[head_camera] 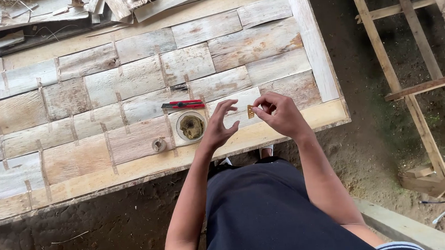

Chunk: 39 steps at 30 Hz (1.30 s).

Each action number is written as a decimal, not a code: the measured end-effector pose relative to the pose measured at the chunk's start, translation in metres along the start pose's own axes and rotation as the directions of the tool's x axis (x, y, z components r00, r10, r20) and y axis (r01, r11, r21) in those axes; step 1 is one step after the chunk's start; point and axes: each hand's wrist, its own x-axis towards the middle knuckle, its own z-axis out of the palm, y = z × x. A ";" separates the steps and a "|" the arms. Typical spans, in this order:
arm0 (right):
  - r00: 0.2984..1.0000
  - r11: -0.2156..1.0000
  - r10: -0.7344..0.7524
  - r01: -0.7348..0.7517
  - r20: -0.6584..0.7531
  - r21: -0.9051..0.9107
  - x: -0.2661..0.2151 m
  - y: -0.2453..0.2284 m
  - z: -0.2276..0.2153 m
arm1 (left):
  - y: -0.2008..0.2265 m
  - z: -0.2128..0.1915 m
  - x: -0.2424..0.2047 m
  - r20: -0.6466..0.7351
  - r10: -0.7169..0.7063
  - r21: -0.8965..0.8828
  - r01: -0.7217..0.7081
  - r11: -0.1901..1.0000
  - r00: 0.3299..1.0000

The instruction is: Applying thin strips of adhesive tape to the joints of a wooden panel using a utility knife to cut the tape.

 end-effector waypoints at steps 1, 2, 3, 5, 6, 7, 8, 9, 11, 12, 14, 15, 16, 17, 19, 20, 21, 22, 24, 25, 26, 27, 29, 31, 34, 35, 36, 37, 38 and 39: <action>1.000 1.000 0.000 0.000 0.005 0.002 0.001 -0.001 -0.005 | -0.008 0.005 0.000 -0.004 -0.004 0.001 0.004 1.000 1.000; 1.000 1.000 -0.014 0.014 0.008 0.009 0.002 -0.002 -0.010 | -0.016 0.010 0.000 0.020 -0.024 0.014 0.023 1.000 1.000; 1.000 1.000 -0.026 0.026 0.011 0.015 0.003 -0.003 -0.015 | -0.024 0.017 0.000 0.044 -0.043 0.025 0.042 0.999 0.998; 0.999 0.999 -0.033 0.033 0.026 0.022 0.004 -0.004 -0.024 | -0.032 0.029 0.000 0.044 -0.049 0.053 0.047 0.998 0.998; 0.999 0.999 -0.041 0.040 0.036 0.030 0.004 -0.005 -0.029 | -0.037 0.034 0.001 0.046 -0.052 0.081 0.048 0.996 0.998; 0.998 0.999 -0.041 0.039 0.043 0.030 0.005 -0.004 -0.033 | -0.036 0.040 0.002 0.041 -0.055 0.081 0.052 0.995 0.998; 0.998 0.998 -0.046 0.044 0.051 0.039 0.005 -0.003 -0.037 | -0.035 0.045 0.003 0.043 -0.050 0.103 0.045 0.994 0.998; 0.997 0.998 -0.053 0.051 0.059 0.047 0.006 -0.002 -0.042 | -0.034 0.049 0.006 0.043 -0.041 0.125 0.035 0.991 0.998; 0.995 0.997 -0.060 0.056 0.074 0.054 0.008 -0.004 -0.050 | -0.048 0.065 0.010 0.027 -0.036 0.160 0.032 0.987 0.999; 0.994 0.996 -0.063 0.058 0.085 0.061 0.008 -0.005 -0.054 | -0.055 0.073 0.011 0.017 -0.031 0.194 0.027 0.981 0.999; 0.993 0.996 -0.070 0.064 0.097 0.061 0.009 -0.006 -0.061 | -0.055 0.082 0.014 0.022 -0.033 0.196 0.028 0.980 0.999; 0.991 0.995 -0.080 0.073 0.105 0.062 0.010 -0.007 -0.065 | -0.056 0.086 0.017 0.028 -0.031 0.201 0.025 0.979 0.999; 0.991 0.996 -0.079 0.073 0.106 0.061 0.010 -0.006 -0.068 | -0.056 0.091 0.019 0.028 -0.031 0.199 0.025 0.980 0.999; 0.990 0.995 -0.082 0.075 0.111 0.064 0.010 -0.006 -0.071 | -0.056 0.095 0.020 0.024 -0.029 0.200 0.024 0.980 0.999; 0.989 0.995 -0.085 0.078 0.117 0.067 0.012 -0.004 -0.077 | -0.055 0.102 0.024 0.020 -0.026 0.200 0.021 0.980 0.999; 0.988 0.994 -0.094 0.087 0.120 0.062 0.013 -0.003 -0.080 | -0.054 0.106 0.026 0.013 -0.022 0.198 0.019 0.980 1.000; 0.987 0.994 -0.100 0.094 0.124 0.056 0.013 -0.001 -0.082 | -0.053 0.110 0.027 0.008 -0.019 0.194 0.017 0.981 1.000; 0.987 0.994 -0.099 0.093 0.124 0.054 0.013 0.001 -0.085 | -0.053 0.114 0.029 0.008 -0.019 0.192 0.017 0.981 1.000; 0.987 0.995 -0.096 0.089 0.130 0.054 0.015 0.006 -0.090 | -0.054 0.120 0.032 0.006 -0.040 0.179 0.038 0.983 0.999; 0.987 0.995 -0.095 0.089 0.132 0.053 0.016 0.007 -0.093 | -0.053 0.124 0.033 0.004 -0.041 0.178 0.039 0.983 0.999; 0.986 0.995 -0.095 0.090 0.134 0.044 0.016 0.008 -0.095 | -0.052 0.126 0.034 0.002 -0.039 0.168 0.038 0.985 0.999; 0.986 0.995 -0.097 0.093 0.136 0.035 0.017 0.008 -0.097 | -0.051 0.129 0.036 -0.001 -0.037 0.159 0.037 0.987 0.999; 0.985 0.995 -0.096 0.092 0.141 0.034 0.019 0.012 -0.101 | -0.053 0.133 0.038 -0.005 -0.037 0.154 0.037 0.987 0.999; 0.985 0.995 -0.097 0.093 0.145 0.033 0.021 0.016 -0.104 | -0.055 0.137 0.039 -0.009 -0.035 0.148 0.036 0.988 0.999; 0.987 0.996 -0.086 0.081 0.138 0.045 0.027 0.026 -0.105 | -0.059 0.141 0.038 -0.013 -0.056 0.139 0.058 0.989 0.998; 0.990 0.997 -0.066 0.062 0.124 0.037 0.030 0.032 -0.105 | -0.061 0.143 0.037 -0.009 -0.094 0.120 0.095 0.988 0.995; 0.993 0.999 -0.046 0.043 0.110 0.030 0.034 0.038 -0.104 | -0.063 0.145 0.037 -0.005 -0.132 0.101 0.132 0.986 0.991; 0.993 0.999 -0.046 0.043 0.111 0.031 0.039 0.047 -0.104 | -0.067 0.148 0.034 -0.006 -0.134 0.102 0.134 0.986 0.991; 0.995 0.999 -0.023 0.021 0.095 0.024 0.044 0.056 -0.103 | -0.071 0.152 0.032 -0.002 -0.183 0.056 0.183 0.982 0.983; 0.997 1.000 -0.003 0.001 0.079 0.018 0.050 0.065 -0.102 | -0.075 0.154 0.030 0.004 -0.232 0.012 0.232 0.973 0.973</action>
